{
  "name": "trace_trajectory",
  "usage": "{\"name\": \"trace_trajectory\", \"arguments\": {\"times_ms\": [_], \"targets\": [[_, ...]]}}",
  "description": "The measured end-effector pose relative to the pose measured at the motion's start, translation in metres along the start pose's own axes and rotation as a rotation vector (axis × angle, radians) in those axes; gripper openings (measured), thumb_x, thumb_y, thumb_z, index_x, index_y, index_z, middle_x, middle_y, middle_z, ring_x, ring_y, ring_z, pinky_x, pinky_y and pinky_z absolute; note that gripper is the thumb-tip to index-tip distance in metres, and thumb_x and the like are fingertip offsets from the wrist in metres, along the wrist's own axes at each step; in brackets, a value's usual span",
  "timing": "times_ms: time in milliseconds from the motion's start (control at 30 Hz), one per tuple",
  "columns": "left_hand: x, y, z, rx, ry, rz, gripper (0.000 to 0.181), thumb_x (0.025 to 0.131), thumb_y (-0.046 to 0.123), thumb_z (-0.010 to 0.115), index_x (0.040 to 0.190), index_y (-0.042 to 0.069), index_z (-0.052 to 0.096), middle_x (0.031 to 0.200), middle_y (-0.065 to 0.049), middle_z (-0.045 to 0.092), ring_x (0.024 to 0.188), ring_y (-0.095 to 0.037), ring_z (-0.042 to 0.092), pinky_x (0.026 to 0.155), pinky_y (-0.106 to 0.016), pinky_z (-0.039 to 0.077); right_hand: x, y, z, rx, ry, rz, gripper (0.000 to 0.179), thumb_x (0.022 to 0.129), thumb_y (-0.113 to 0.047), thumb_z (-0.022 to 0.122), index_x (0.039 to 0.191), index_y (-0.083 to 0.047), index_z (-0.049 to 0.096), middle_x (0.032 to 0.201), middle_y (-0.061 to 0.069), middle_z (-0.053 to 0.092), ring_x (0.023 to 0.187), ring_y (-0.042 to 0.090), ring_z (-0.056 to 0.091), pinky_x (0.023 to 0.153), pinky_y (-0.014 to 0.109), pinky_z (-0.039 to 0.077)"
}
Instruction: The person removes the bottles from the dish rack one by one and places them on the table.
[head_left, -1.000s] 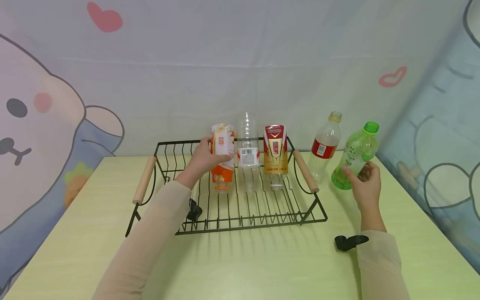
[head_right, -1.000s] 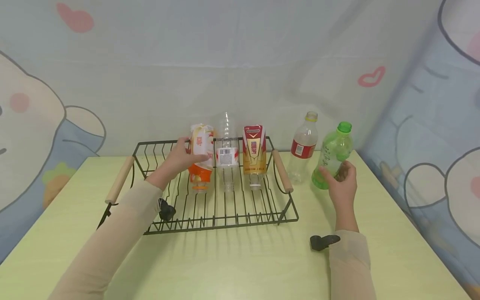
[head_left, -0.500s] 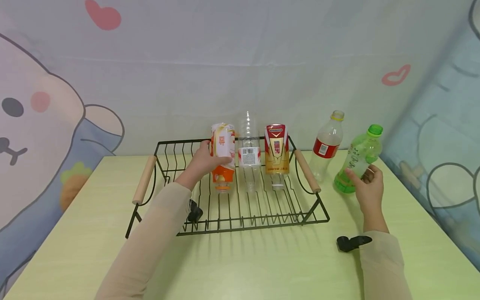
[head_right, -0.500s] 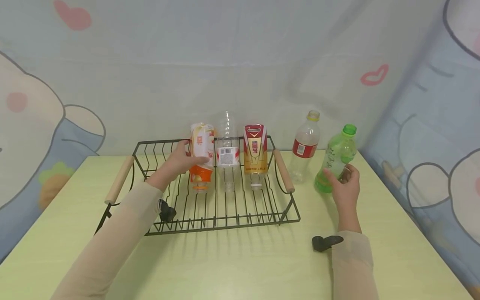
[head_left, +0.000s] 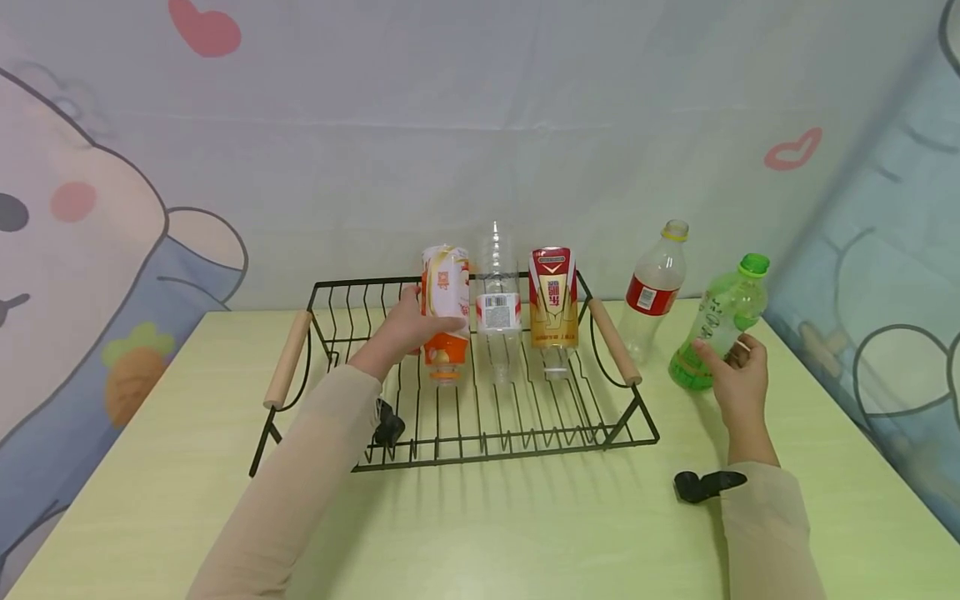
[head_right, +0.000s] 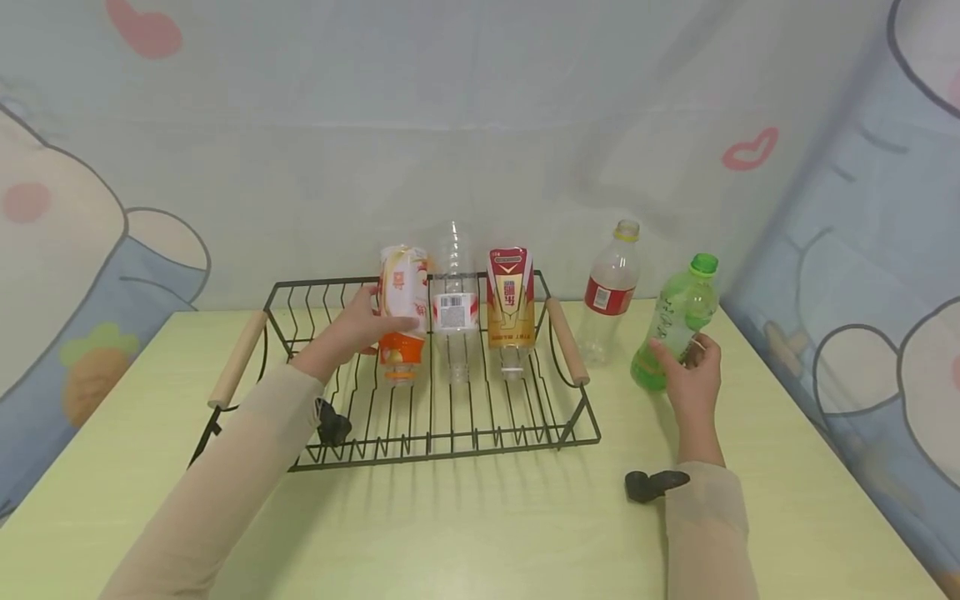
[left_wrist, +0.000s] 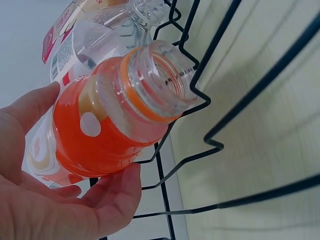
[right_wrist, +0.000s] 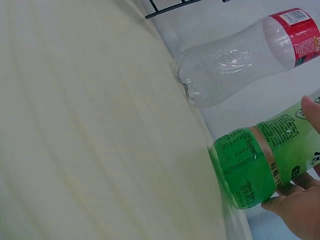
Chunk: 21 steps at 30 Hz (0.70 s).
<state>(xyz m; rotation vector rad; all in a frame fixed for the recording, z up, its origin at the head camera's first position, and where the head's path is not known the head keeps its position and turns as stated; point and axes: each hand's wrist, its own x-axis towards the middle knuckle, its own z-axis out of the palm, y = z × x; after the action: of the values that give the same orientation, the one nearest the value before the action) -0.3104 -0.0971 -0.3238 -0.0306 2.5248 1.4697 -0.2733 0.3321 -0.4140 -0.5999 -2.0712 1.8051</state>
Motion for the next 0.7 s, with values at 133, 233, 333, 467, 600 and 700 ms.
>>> {"name": "trace_trajectory", "arguments": {"times_ms": [133, 233, 333, 467, 600, 700], "targets": [[-0.0014, -0.0006, -0.0008, 0.005, -0.007, -0.002, 0.095, 0.084, 0.036, 0.073, 0.151, 0.010, 0.011, 0.134, -0.016, 0.046, 0.112, -0.032, 0.053, 0.089, -0.047, 0.050, -0.0002, -0.0004, 0.0000, -0.005, -0.001, 0.004, 0.086, 0.089, -0.040, 0.065, 0.153, -0.017, 0.013, 0.158, 0.012, 0.024, 0.144, 0.025, 0.026, 0.115, 0.039, 0.025], [-0.0024, -0.0003, -0.0013, -0.003, -0.019, -0.011, 0.094, 0.085, 0.037, 0.073, 0.151, 0.010, 0.011, 0.134, -0.015, 0.046, 0.112, -0.032, 0.053, 0.090, -0.047, 0.049, 0.0003, -0.0008, 0.0002, -0.008, -0.003, 0.005, 0.086, 0.089, -0.041, 0.065, 0.153, -0.017, 0.012, 0.158, 0.012, 0.023, 0.144, 0.025, 0.026, 0.116, 0.039, 0.025], [-0.0030, 0.0001, -0.0019, -0.024, -0.035, -0.019, 0.092, 0.085, 0.036, 0.072, 0.150, 0.010, 0.012, 0.134, -0.015, 0.046, 0.113, -0.032, 0.053, 0.090, -0.047, 0.049, 0.0009, -0.0013, 0.0005, -0.006, -0.004, 0.003, 0.086, 0.089, -0.040, 0.065, 0.153, -0.016, 0.013, 0.158, 0.012, 0.023, 0.144, 0.025, 0.026, 0.116, 0.039, 0.025], [-0.0028, -0.0002, -0.0020, -0.044, -0.055, -0.029, 0.087, 0.086, 0.036, 0.071, 0.148, 0.008, 0.016, 0.131, -0.015, 0.049, 0.112, -0.031, 0.054, 0.089, -0.046, 0.050, 0.0013, -0.0015, 0.0006, -0.009, -0.005, 0.005, 0.085, 0.089, -0.040, 0.064, 0.153, -0.016, 0.012, 0.157, 0.013, 0.024, 0.144, 0.025, 0.026, 0.116, 0.039, 0.025], [-0.0011, -0.0015, -0.0010, -0.053, -0.065, -0.045, 0.082, 0.087, 0.035, 0.071, 0.144, 0.007, 0.020, 0.127, -0.015, 0.051, 0.109, -0.030, 0.055, 0.085, -0.043, 0.051, 0.0014, -0.0005, 0.0003, -0.006, -0.008, 0.013, 0.085, 0.090, -0.040, 0.064, 0.153, -0.016, 0.012, 0.158, 0.013, 0.023, 0.144, 0.025, 0.025, 0.116, 0.039, 0.025], [-0.0011, -0.0014, -0.0005, -0.051, -0.070, -0.049, 0.079, 0.087, 0.035, 0.070, 0.143, 0.006, 0.022, 0.126, -0.015, 0.051, 0.108, -0.030, 0.056, 0.083, -0.042, 0.052, 0.0016, 0.0004, -0.0001, -0.005, -0.012, 0.016, 0.086, 0.090, -0.038, 0.064, 0.153, -0.016, 0.011, 0.158, 0.012, 0.022, 0.145, 0.025, 0.024, 0.116, 0.039, 0.024]]}}
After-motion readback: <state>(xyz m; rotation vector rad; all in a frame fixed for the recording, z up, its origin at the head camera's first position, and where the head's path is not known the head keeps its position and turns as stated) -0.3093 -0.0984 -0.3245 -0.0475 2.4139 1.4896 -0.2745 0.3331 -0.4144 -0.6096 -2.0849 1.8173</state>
